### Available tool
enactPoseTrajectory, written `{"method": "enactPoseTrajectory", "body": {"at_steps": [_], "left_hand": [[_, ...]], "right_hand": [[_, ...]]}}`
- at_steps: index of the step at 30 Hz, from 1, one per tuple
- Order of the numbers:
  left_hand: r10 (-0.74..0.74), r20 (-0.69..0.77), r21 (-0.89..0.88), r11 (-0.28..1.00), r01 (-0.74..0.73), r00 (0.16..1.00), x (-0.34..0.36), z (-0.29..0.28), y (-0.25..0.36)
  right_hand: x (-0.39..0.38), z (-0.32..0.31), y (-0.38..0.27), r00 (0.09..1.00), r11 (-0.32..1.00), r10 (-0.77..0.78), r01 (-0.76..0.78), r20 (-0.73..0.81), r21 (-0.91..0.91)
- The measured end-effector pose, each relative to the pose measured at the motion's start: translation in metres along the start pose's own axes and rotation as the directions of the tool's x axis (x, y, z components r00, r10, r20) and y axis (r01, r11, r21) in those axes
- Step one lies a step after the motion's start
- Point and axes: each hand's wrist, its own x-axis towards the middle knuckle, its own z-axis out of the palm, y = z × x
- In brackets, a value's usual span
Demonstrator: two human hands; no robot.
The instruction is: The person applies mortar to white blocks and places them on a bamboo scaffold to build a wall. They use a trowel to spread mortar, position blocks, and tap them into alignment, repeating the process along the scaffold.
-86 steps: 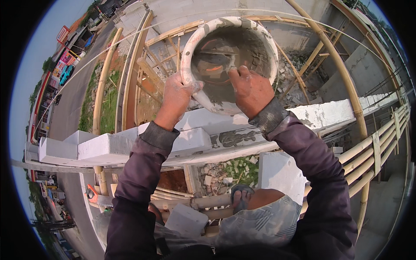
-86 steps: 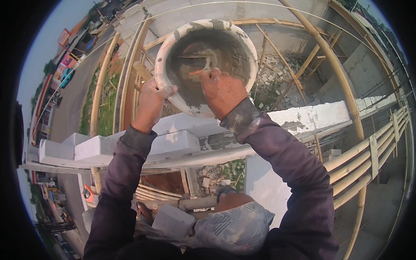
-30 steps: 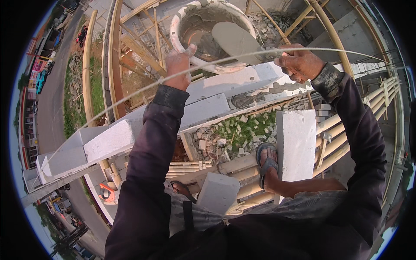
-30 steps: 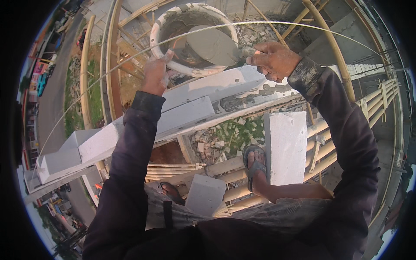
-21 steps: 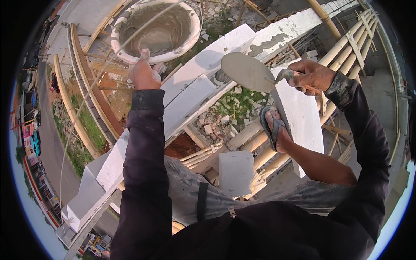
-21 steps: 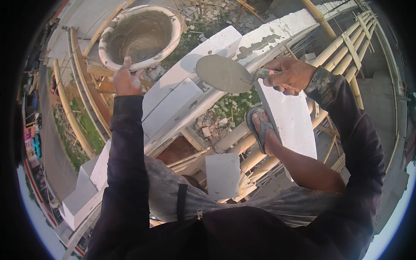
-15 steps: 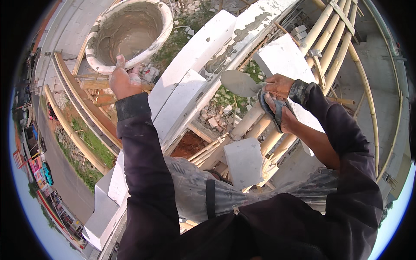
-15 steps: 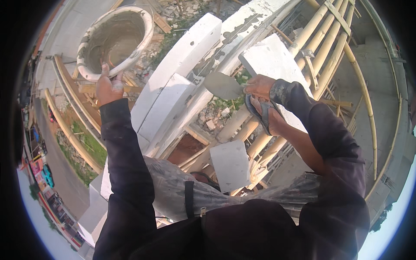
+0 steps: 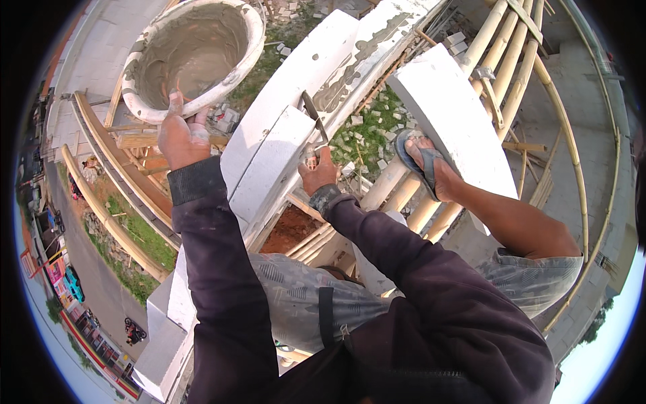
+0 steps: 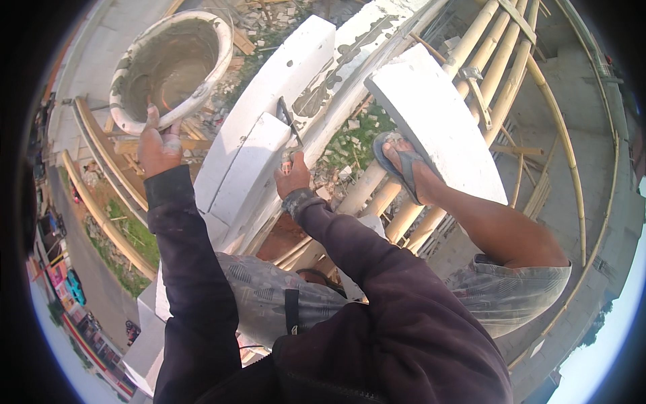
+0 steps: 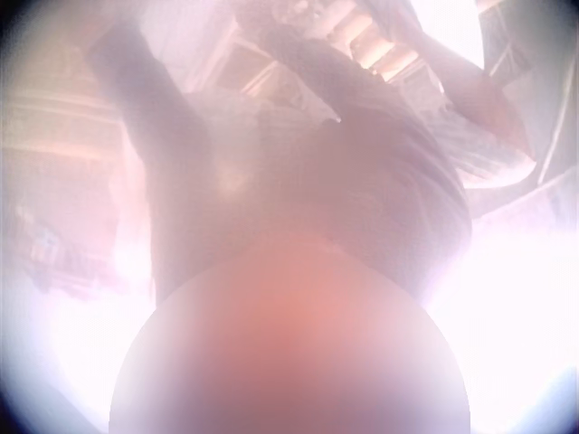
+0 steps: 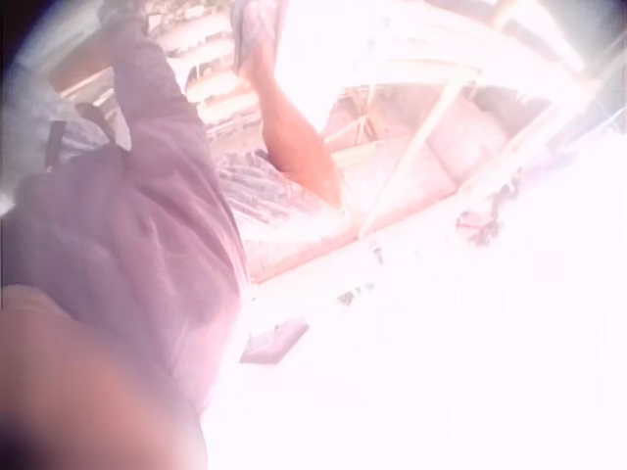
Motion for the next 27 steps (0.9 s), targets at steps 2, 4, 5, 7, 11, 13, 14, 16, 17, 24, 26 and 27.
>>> {"method": "enactPoseTrajectory", "body": {"at_steps": [2, 4, 5, 7, 11, 13, 14, 16, 17, 24, 26, 27], "left_hand": [[-0.009, 0.004, -0.001, 1.000, 0.009, 1.000, -0.001, -0.001, 0.001], [0.018, -0.013, 0.003, 1.000, -0.018, 1.000, -0.001, 0.003, 0.001], [0.025, 0.001, -0.012, 1.000, -0.025, 1.000, -0.002, 0.005, 0.000], [0.057, 0.036, -0.030, 0.998, -0.056, 0.998, -0.003, 0.013, -0.003], [0.063, 0.041, -0.046, 0.997, -0.061, 0.997, -0.001, 0.031, -0.009], [0.044, 0.070, -0.042, 0.998, -0.041, 0.997, 0.002, 0.039, -0.015], [0.029, 0.081, -0.035, 0.999, -0.027, 0.996, 0.003, 0.042, -0.017], [0.040, 0.105, -0.021, 0.999, -0.038, 0.994, 0.005, 0.044, -0.020], [0.042, 0.117, -0.007, 0.999, -0.041, 0.992, 0.005, 0.044, -0.022], [0.063, 0.178, 0.041, 0.997, -0.071, 0.982, 0.006, 0.038, -0.026], [0.052, 0.184, 0.035, 0.998, -0.059, 0.982, 0.006, 0.038, -0.025], [0.052, 0.185, 0.029, 0.998, -0.058, 0.981, 0.006, 0.037, -0.024]], "right_hand": [[0.000, -0.017, -0.003, 0.995, 0.996, 0.026, -0.017, 0.097, -0.091], [-0.004, -0.041, -0.003, 0.989, 0.986, -0.016, 0.040, 0.149, -0.163], [-0.008, -0.054, -0.002, 0.984, 0.980, -0.037, 0.070, 0.176, -0.185], [-0.016, -0.080, -0.002, 0.979, 0.952, -0.068, 0.121, 0.190, -0.283], [-0.020, -0.118, 0.002, 0.976, 0.964, 0.043, 0.016, 0.213, -0.266], [-0.003, -0.117, 0.007, 0.977, 0.961, 0.137, -0.092, 0.163, -0.260], [0.014, -0.105, 0.010, 0.981, 0.956, 0.154, -0.118, 0.118, -0.268], [0.042, -0.086, 0.016, 0.984, 0.939, 0.151, -0.114, 0.091, -0.323], [0.050, -0.076, 0.019, 0.980, 0.932, 0.164, -0.117, 0.111, -0.342], [0.052, -0.056, 0.006, 0.917, 0.912, 0.274, -0.153, 0.289, -0.380], [0.043, -0.063, -0.007, 0.937, 0.936, 0.194, -0.089, 0.290, -0.339], [0.039, -0.068, -0.014, 0.945, 0.947, 0.148, -0.050, 0.291, -0.318]]}}
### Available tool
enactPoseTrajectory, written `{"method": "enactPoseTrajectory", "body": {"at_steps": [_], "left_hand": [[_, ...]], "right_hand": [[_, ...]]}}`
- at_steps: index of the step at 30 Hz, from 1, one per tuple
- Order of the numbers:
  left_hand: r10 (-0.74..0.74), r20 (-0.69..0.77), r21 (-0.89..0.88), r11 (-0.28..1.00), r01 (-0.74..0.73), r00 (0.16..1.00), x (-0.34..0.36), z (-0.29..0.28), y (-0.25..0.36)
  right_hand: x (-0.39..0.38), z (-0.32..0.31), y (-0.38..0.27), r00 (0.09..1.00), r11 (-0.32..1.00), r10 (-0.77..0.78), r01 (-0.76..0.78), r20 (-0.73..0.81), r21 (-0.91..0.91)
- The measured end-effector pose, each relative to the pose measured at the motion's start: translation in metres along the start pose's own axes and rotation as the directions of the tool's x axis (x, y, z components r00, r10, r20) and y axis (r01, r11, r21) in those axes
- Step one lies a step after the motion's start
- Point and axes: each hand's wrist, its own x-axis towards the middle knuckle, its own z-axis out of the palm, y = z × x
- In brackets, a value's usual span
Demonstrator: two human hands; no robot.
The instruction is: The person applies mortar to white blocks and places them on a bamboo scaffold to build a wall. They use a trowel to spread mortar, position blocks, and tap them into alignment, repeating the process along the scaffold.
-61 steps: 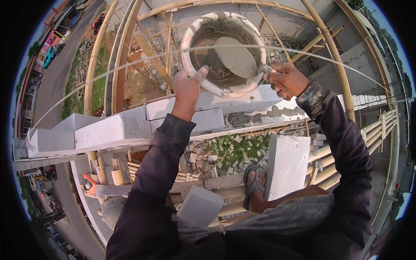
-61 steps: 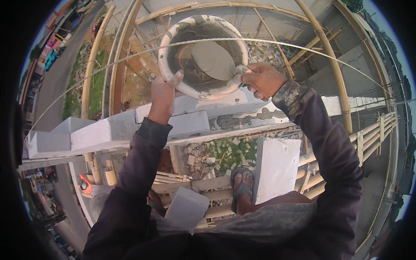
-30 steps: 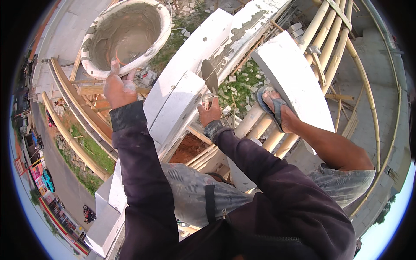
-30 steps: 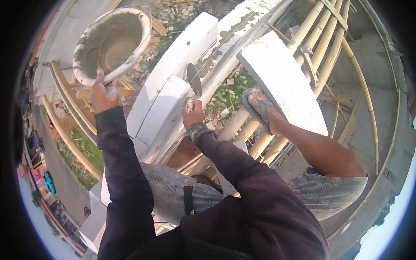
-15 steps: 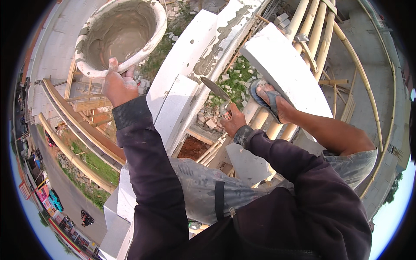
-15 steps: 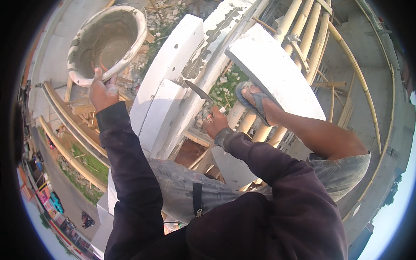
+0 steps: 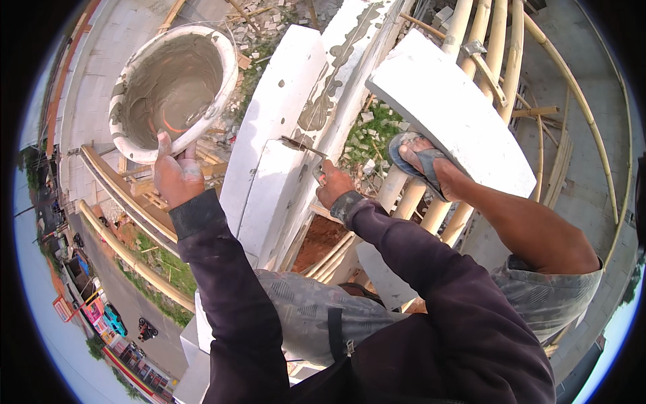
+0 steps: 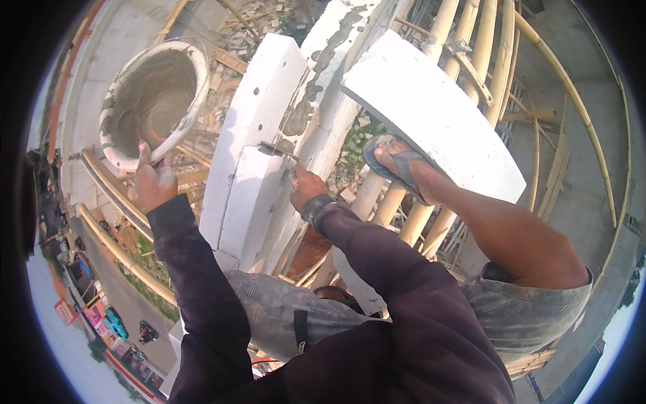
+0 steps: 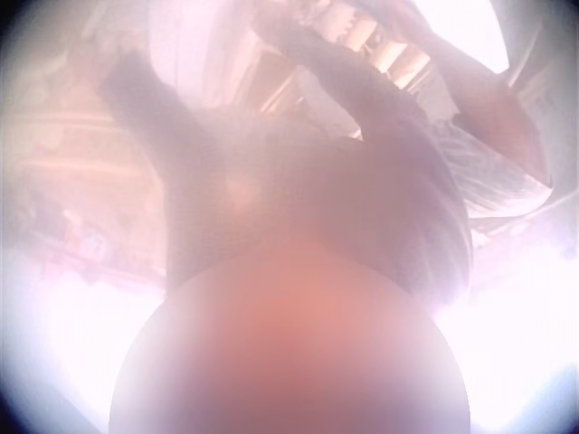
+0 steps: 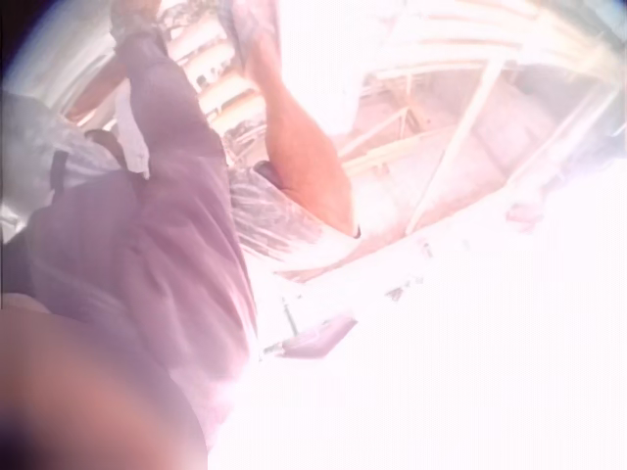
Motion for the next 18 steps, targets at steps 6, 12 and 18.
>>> {"method": "enactPoseTrajectory", "body": {"at_steps": [6, 12, 18], "left_hand": [[-0.004, -0.088, -0.061, 0.998, -0.001, 0.996, 0.005, 0.008, 0.001], [0.016, -0.124, -0.053, 0.998, -0.023, 0.992, -0.003, 0.018, -0.002], [0.009, -0.101, -0.104, 0.994, -0.019, 0.995, -0.008, 0.018, 0.001]], "right_hand": [[-0.034, -0.020, -0.019, 0.989, 0.990, -0.140, 0.139, -0.052, -0.031], [-0.057, -0.023, -0.025, 0.962, 0.974, -0.224, 0.228, -0.153, 0.007], [-0.054, -0.003, 0.005, 0.915, 0.962, -0.186, 0.243, -0.358, 0.122]]}}
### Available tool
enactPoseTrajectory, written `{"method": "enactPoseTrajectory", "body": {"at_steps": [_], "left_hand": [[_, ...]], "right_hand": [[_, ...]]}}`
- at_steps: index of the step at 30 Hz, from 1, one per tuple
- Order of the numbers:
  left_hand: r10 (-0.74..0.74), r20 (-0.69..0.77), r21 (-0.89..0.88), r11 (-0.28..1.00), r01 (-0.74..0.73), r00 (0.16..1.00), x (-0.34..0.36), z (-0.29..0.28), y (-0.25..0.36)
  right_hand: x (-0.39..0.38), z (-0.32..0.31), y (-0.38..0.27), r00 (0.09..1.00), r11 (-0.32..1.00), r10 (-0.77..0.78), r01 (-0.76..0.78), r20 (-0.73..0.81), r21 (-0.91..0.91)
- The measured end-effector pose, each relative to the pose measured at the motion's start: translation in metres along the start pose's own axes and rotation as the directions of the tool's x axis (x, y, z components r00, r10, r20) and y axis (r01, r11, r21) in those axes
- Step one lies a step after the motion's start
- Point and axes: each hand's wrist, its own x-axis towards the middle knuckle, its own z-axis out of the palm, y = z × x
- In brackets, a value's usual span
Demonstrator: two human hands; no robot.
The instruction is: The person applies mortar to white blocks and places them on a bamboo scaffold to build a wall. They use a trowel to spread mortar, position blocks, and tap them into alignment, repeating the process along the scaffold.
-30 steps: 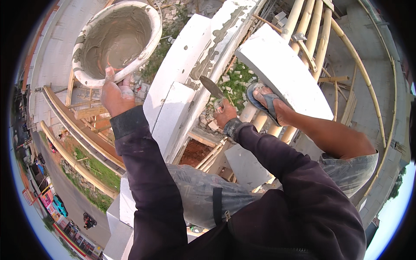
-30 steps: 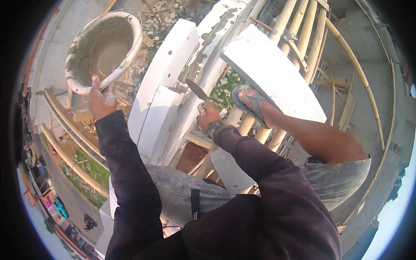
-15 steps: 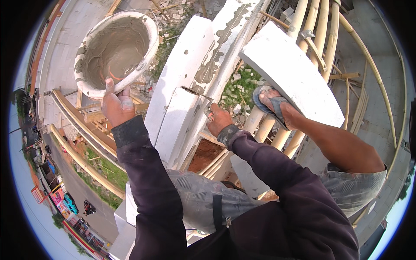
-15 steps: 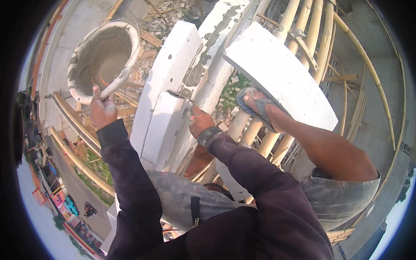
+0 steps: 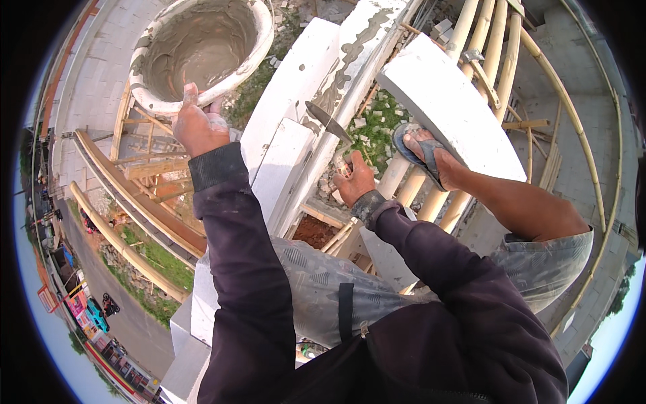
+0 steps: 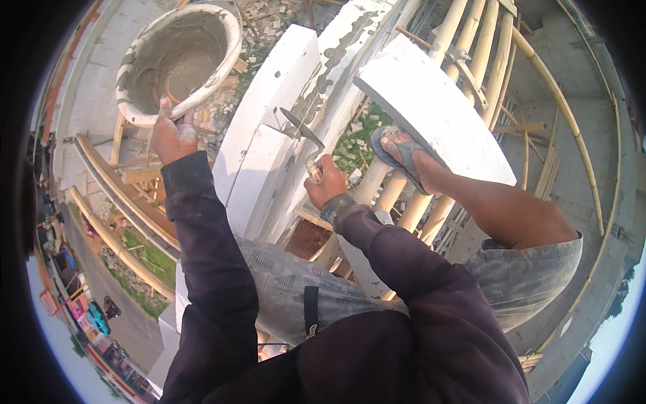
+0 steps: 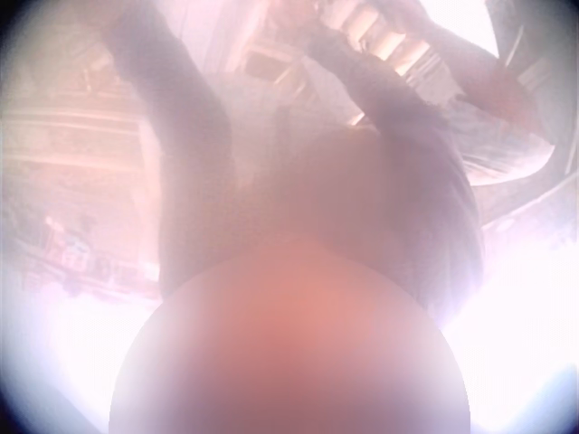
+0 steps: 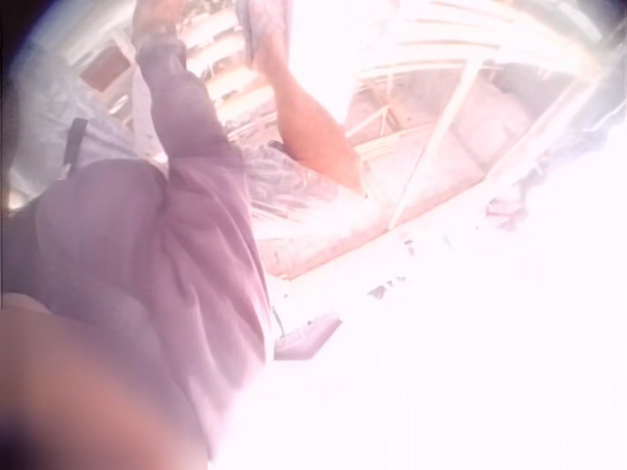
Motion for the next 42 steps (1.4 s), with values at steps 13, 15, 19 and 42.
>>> {"method": "enactPoseTrajectory", "body": {"at_steps": [13, 15, 19, 42], "left_hand": [[0.098, 0.041, 0.270, 0.957, -0.105, 0.994, -0.031, -0.021, 0.017], [0.105, 0.028, 0.302, 0.947, -0.109, 0.994, -0.047, -0.021, 0.025], [0.040, 0.019, 0.351, 0.935, -0.044, 0.999, -0.081, -0.012, 0.057], [-0.363, -0.642, 0.335, 0.659, 0.673, 0.675, -0.336, -0.038, 0.115]], "right_hand": [[0.044, 0.110, 0.029, 0.905, 0.900, 0.426, -0.426, 0.023, 0.096], [0.042, 0.113, 0.012, 0.887, 0.885, 0.458, -0.461, 0.063, 0.056], [0.008, 0.091, -0.016, 0.882, 0.886, 0.462, -0.463, 0.089, -0.020], [-0.037, -0.217, -0.277, 0.721, 0.924, -0.003, 0.266, 0.693, -0.274]]}}
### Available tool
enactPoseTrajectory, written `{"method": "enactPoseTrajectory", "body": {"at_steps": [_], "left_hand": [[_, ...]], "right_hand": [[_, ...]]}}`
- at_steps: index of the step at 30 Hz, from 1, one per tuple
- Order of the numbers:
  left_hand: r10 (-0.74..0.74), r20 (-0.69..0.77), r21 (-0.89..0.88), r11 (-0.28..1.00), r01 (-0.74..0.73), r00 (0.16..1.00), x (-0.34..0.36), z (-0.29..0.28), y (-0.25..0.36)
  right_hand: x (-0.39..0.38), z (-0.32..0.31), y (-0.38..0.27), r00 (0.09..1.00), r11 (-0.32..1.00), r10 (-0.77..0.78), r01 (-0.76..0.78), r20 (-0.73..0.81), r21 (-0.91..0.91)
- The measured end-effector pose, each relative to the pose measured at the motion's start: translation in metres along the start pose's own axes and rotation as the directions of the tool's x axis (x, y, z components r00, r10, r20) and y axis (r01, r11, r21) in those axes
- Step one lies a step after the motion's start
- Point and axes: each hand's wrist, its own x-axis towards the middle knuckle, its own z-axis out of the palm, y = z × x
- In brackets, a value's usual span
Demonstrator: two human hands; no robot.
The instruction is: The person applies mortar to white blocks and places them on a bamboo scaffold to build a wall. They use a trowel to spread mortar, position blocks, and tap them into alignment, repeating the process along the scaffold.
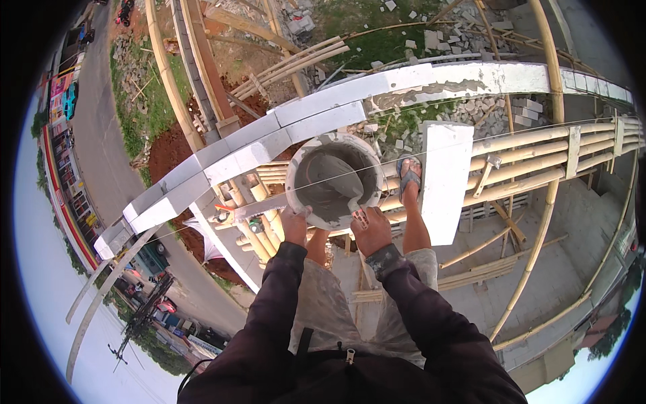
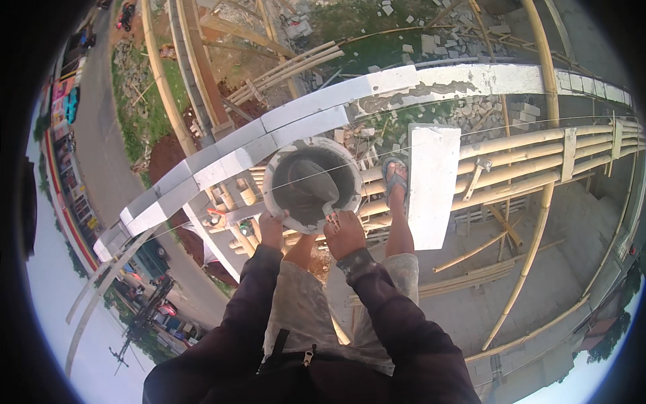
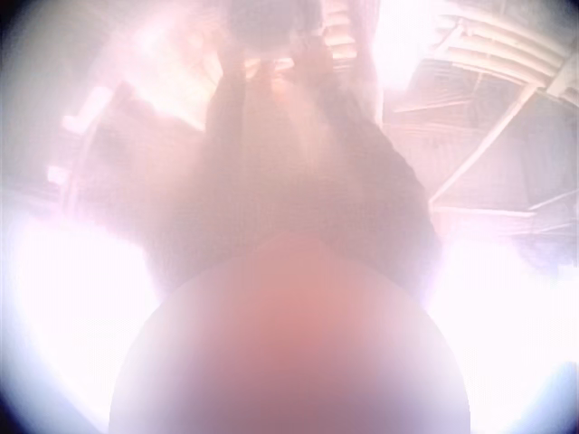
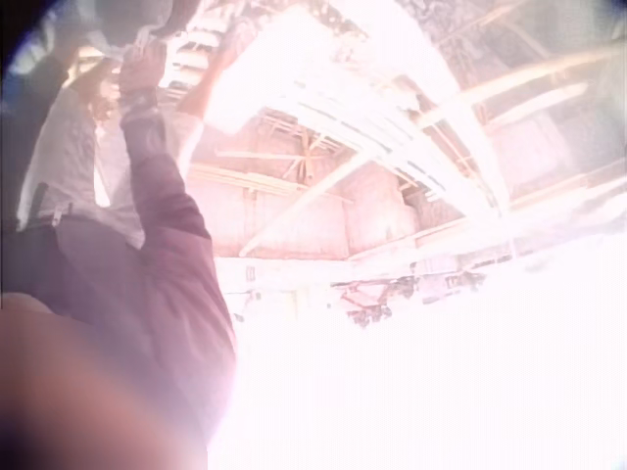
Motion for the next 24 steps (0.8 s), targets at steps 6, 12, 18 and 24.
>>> {"method": "enactPoseTrajectory", "body": {"at_steps": [6, 12, 18, 24], "left_hand": [[-0.060, 0.007, -0.038, 0.997, 0.060, 0.998, 0.009, -0.054, -0.054], [0.047, -0.031, 0.389, 0.921, -0.031, 0.998, 0.016, -0.165, -0.089], [0.062, -0.210, 0.519, 0.853, 0.058, 0.976, -0.007, -0.271, -0.142], [-0.053, -0.253, 0.545, 0.817, 0.188, 0.966, -0.002, -0.365, -0.259]], "right_hand": [[-0.005, 0.012, 0.030, 0.995, 0.992, -0.051, 0.061, 0.091, -0.111], [-0.008, -0.005, 0.047, 0.960, 0.942, -0.137, 0.203, 0.246, -0.268], [0.001, 0.009, 0.055, 0.963, 0.914, -0.012, 0.121, 0.271, -0.387], [0.005, 0.044, 0.068, 0.918, 0.923, 0.081, 0.077, 0.389, -0.376]]}}
